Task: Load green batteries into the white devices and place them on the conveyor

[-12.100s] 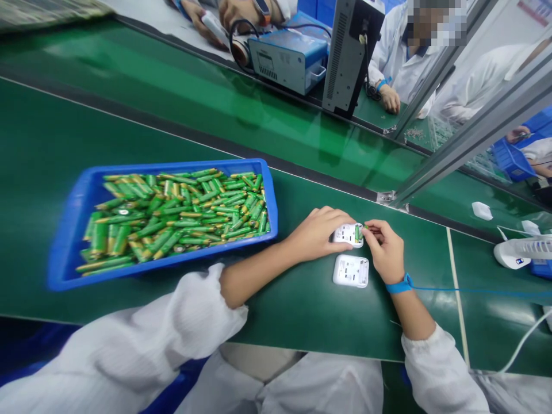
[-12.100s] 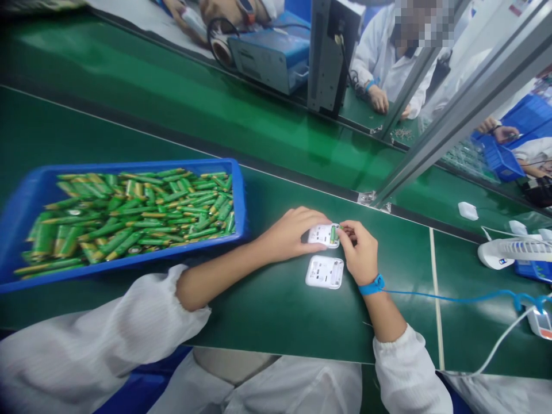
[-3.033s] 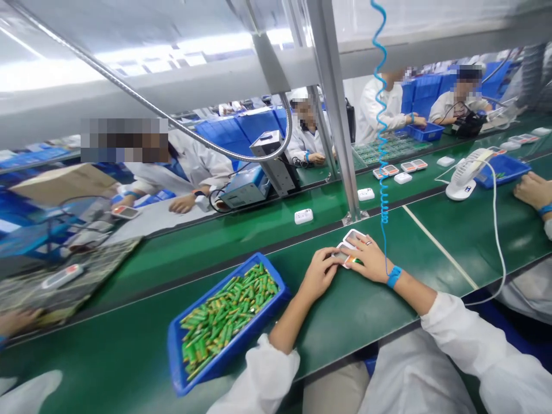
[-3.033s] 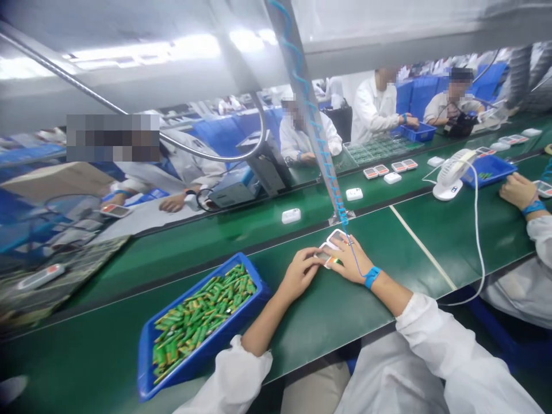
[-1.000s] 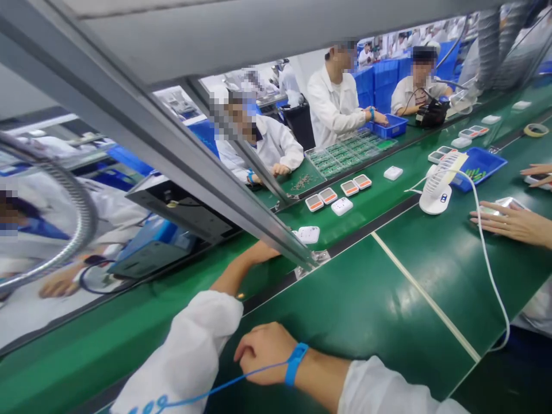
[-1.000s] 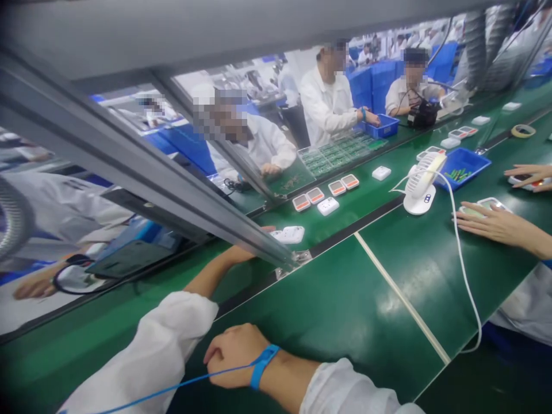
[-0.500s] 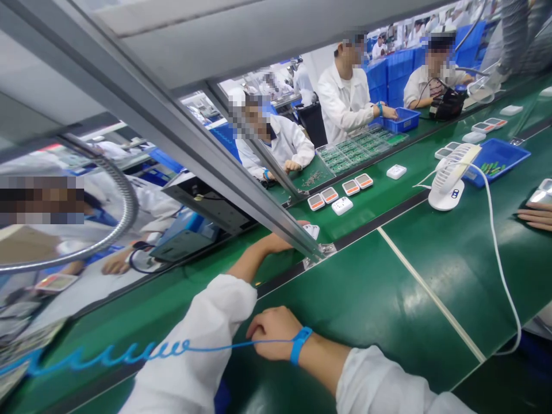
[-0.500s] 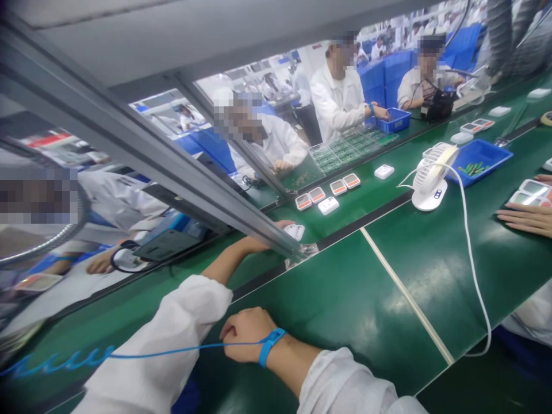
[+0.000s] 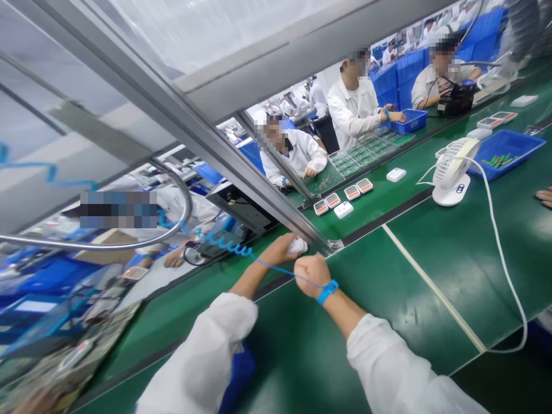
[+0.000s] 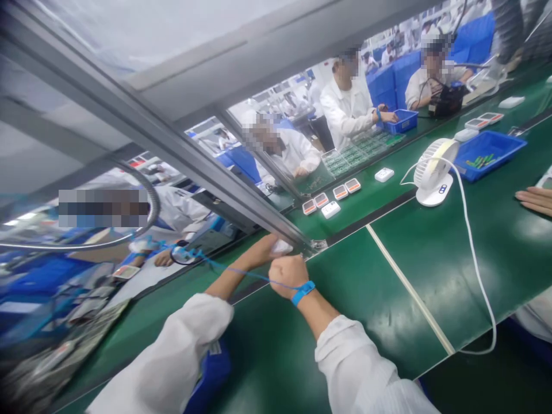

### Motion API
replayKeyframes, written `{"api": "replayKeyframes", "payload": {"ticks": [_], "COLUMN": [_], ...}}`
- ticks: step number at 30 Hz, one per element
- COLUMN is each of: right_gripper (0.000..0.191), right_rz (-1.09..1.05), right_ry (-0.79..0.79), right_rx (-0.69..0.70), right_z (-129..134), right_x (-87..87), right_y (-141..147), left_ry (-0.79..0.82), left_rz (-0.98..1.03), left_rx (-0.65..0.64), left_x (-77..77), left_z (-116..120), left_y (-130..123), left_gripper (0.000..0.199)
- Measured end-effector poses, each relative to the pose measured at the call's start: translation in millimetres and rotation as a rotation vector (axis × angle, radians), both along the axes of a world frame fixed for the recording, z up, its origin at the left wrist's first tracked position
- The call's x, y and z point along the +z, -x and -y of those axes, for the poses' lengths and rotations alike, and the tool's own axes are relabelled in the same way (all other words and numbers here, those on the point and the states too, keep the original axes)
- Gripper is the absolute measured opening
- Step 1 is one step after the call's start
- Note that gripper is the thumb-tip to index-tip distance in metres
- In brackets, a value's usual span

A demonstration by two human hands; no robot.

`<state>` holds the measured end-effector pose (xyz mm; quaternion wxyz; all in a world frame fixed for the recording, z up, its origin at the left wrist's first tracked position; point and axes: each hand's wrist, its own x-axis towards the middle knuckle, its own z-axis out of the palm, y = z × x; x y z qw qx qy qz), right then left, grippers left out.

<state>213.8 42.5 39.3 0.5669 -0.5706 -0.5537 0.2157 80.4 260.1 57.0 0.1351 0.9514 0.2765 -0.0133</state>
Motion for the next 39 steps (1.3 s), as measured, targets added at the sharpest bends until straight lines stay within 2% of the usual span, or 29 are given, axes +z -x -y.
{"api": "replayKeyframes", "payload": {"ticks": [3,5,7,9,11,13,15,18,20,24,28,31,33,39], "right_gripper": [0.031,0.032,0.03,0.028,0.033,0.044,0.053,0.063,0.063,0.049,0.058,0.061,0.063,0.065], "right_rz": [-0.049,-0.096,-0.139,-0.149,-0.104,-0.027,0.047,0.15,0.212,0.285,0.327,0.34,0.362,0.521], "right_ry": [0.014,0.055,0.101,0.132,0.177,0.259,0.346,0.412,0.43,0.454,0.426,0.355,0.324,0.367], "right_rx": [-0.223,-0.409,-0.547,-0.59,-0.58,-0.537,-0.495,-0.501,-0.515,-0.494,-0.471,-0.498,-0.541,-0.624], "right_z": [-8.1,-14.8,-24.9,-40.2,-60.3,-82.6,-103.5,-129.1,-141.9,-156.6,-155.4,-137.1,-114.5,-11.9], "right_x": [-3.7,-11.1,-19.6,-26.4,-30.3,-32.8,-36.0,-44.2,-50.8,-57.9,-50.6,-40.5,-35.4,-33.8], "right_y": [-41.0,-69.9,-94.5,-111.1,-118.8,-119.2,-115.0,-106.2,-102.2,-100.9,-105.8,-114.8,-123.8,-146.3], "left_ry": [-0.044,-0.051,-0.021,0.029,0.081,0.112,0.078,-0.023,-0.04,-0.005,-0.005,0.001,0.015,0.097], "left_rz": [-0.04,-0.048,-0.029,-0.002,0.014,0.053,0.149,0.301,0.33,0.336,0.321,0.354,0.4,0.504], "left_rx": [0.036,0.024,-0.023,-0.06,-0.07,-0.038,0.028,0.147,0.183,0.163,0.198,0.22,0.204,0.171], "left_x": [15.9,21.1,20.2,12.9,-1.1,-20.7,-41.9,-65.1,-71.4,-70.4,-70.4,-73.4,-75.1,-74.0], "left_z": [36.6,76.3,126.4,180.4,229.8,267.7,291.7,306.7,308.4,308.1,309.3,307.9,305.9,303.7], "left_y": [37.4,59.7,76.7,88.7,98.2,108.1,118.8,131.3,133.7,128.3,122.0,116.9,111.7,97.0], "left_gripper": [0.061,0.066,0.072,0.083,0.097,0.104,0.101,0.091,0.084,0.071,0.066,0.062,0.061,0.075]}}
